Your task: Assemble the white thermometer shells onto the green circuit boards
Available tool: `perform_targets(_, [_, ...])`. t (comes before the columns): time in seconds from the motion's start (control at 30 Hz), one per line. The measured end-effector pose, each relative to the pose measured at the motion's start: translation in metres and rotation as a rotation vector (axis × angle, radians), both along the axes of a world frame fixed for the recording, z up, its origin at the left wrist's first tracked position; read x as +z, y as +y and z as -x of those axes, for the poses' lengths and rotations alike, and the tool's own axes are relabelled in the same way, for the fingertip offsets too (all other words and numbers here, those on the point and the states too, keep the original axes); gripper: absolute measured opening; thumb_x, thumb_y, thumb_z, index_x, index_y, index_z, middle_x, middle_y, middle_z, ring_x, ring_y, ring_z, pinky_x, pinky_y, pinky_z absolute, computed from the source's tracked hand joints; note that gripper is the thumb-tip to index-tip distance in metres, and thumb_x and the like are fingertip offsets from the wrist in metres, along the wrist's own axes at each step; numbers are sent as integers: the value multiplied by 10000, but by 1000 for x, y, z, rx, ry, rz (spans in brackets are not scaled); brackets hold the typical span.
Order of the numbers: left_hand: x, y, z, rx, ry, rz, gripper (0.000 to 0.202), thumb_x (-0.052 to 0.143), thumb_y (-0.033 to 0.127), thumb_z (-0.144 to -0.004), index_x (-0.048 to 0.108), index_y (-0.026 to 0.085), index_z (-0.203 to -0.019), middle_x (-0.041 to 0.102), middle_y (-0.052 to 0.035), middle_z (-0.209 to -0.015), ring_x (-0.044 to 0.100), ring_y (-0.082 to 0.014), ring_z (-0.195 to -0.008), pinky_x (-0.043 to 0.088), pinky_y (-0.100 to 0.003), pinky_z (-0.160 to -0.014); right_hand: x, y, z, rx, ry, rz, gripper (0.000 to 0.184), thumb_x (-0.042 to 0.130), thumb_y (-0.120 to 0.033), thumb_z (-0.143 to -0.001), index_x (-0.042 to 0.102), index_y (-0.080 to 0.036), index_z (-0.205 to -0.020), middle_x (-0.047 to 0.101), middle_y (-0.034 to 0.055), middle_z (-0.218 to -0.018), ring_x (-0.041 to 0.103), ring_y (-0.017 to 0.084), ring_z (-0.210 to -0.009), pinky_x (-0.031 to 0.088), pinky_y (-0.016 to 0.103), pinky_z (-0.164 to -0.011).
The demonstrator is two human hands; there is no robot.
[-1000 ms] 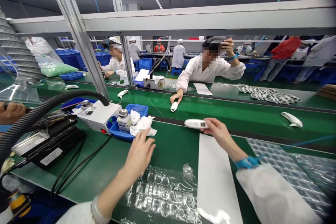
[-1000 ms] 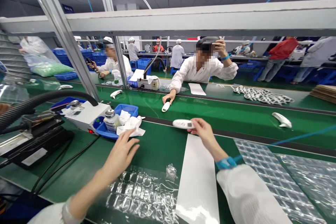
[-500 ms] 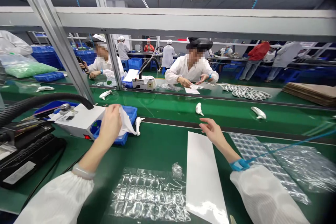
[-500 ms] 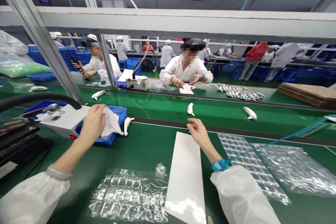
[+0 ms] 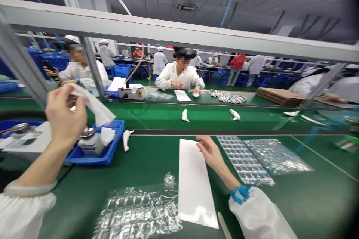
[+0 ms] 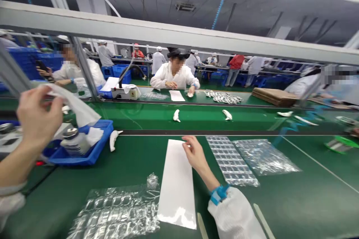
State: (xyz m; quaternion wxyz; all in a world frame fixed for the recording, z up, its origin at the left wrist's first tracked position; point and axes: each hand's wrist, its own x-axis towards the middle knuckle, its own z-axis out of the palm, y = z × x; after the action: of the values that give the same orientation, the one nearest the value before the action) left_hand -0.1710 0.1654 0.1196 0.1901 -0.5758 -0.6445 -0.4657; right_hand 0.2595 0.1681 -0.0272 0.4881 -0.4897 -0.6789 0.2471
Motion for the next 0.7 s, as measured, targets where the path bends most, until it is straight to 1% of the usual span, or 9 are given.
perform_targets(0.07, [5,-1,9,-56,42,142,369,458,383,-828,663,102,-951,675,-61,-966,630,-273,-945,493,-417,-871,-9,-3,-1,-14,46,13,289,528,-407,-864,590,-180,-1032,533,98,-1092,570,161,-764,519,285,-593])
perform_targets(0.1, [6,-1,14,-66,44,198,322,509,390,-786,690,124,-807,704,-59,-833,655,-268,-853,512,-402,-832,-14,-4,-1,-23,67,21,290,528,-418,-863,589,-185,-1026,535,98,-1088,575,167,-764,522,289,-589])
perform_targets(0.13, [5,-2,19,-55,39,217,305,511,375,-784,697,134,-783,722,-78,-841,658,-278,-863,503,-404,-849,-18,-5,-1,-33,85,31,291,531,-427,-860,590,-191,-1020,541,98,-1078,585,175,-765,524,292,-582])
perform_targets(0.17, [4,-2,23,-33,24,210,324,470,359,-813,702,135,-845,730,-100,-940,647,-286,-932,480,-407,-890,-22,-5,-2,-50,101,38,293,535,-438,-854,593,-196,-1010,554,96,-1054,594,182,-759,525,295,-575])
perform_targets(0.23, [2,-5,30,-31,-9,213,335,447,347,-843,702,150,-933,719,-100,-1070,631,-266,-1012,471,-351,-904,-27,-5,-3,-90,121,57,308,555,-457,-829,603,-202,-996,592,88,-979,613,194,-731,529,305,-570])
perform_targets(0.33, [3,-8,33,-77,-72,275,263,517,319,-842,707,157,-923,740,-75,-1025,662,-228,-964,501,-300,-837,-28,-6,-4,-161,130,83,326,570,-476,-798,616,-213,-984,630,71,-896,631,209,-707,539,322,-590])
perform_targets(0.5, [3,-2,33,-127,-156,304,257,568,356,-889,660,139,-991,716,-60,-1015,664,-211,-945,509,-419,-872,-29,-10,-6,-210,88,113,321,564,-474,-795,627,-227,-991,648,61,-847,631,221,-696,539,348,-622])
perform_targets(0.6, [-2,4,34,-148,-180,322,286,557,383,-899,643,145,-1033,707,-52,-993,673,-196,-892,533,-414,-833,-31,-10,-8,-230,88,105,334,560,-490,-788,631,-228,-981,648,56,-810,619,221,-651,533,355,-594])
perform_targets(0.7, [-9,3,38,-107,-185,337,298,530,377,-916,618,142,-1076,700,-52,-980,676,-186,-858,548,-396,-796,-33,-8,-12,-219,91,108,332,562,-491,-781,632,-233,-977,653,64,-837,626,229,-665,539,358,-588])
